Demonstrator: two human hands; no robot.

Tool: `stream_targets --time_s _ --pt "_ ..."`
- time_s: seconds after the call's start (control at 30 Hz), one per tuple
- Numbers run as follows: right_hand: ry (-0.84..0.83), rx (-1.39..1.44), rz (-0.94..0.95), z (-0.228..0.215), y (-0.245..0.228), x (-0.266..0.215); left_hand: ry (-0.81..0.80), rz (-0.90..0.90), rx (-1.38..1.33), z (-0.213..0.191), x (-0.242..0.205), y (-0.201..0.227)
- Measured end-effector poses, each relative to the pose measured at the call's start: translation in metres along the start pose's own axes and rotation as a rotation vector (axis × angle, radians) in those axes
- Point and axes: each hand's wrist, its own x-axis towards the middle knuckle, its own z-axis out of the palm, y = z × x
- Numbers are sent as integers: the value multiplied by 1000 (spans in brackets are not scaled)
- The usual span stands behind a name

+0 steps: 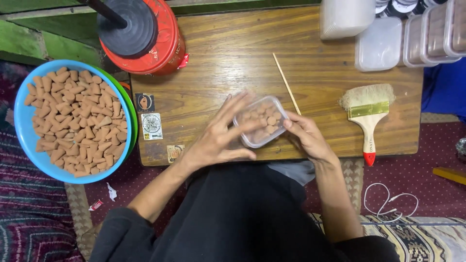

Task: Packaging incense cones into small plastic containers and cleaning them with a brush and stick.

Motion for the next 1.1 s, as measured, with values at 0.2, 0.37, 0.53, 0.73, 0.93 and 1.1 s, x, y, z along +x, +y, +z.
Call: stream_targets --time_s 0.2,0.37,0.53,0.73,0.93,1.1 --pt "128 -168 -52 7 -1 -3 -15 -422 -218 24 -25 -31" --pt "115 -645 -82 24 -22 -14 -17 -356 -134 26 -19 -36" --pt "185 -994 -130 3 9 -14 -130 -408 87 23 -14 -34" --pt "135 -1160 -330 7 -6 5 -133 -309 110 25 -11 -41" --pt "-22 -1250 -363 1 -18 21 -259 -217 106 8 -15 -55" --pt "-74 -1195 -233 -14 -21 22 -270 -276 -36 -4 -21 -66"
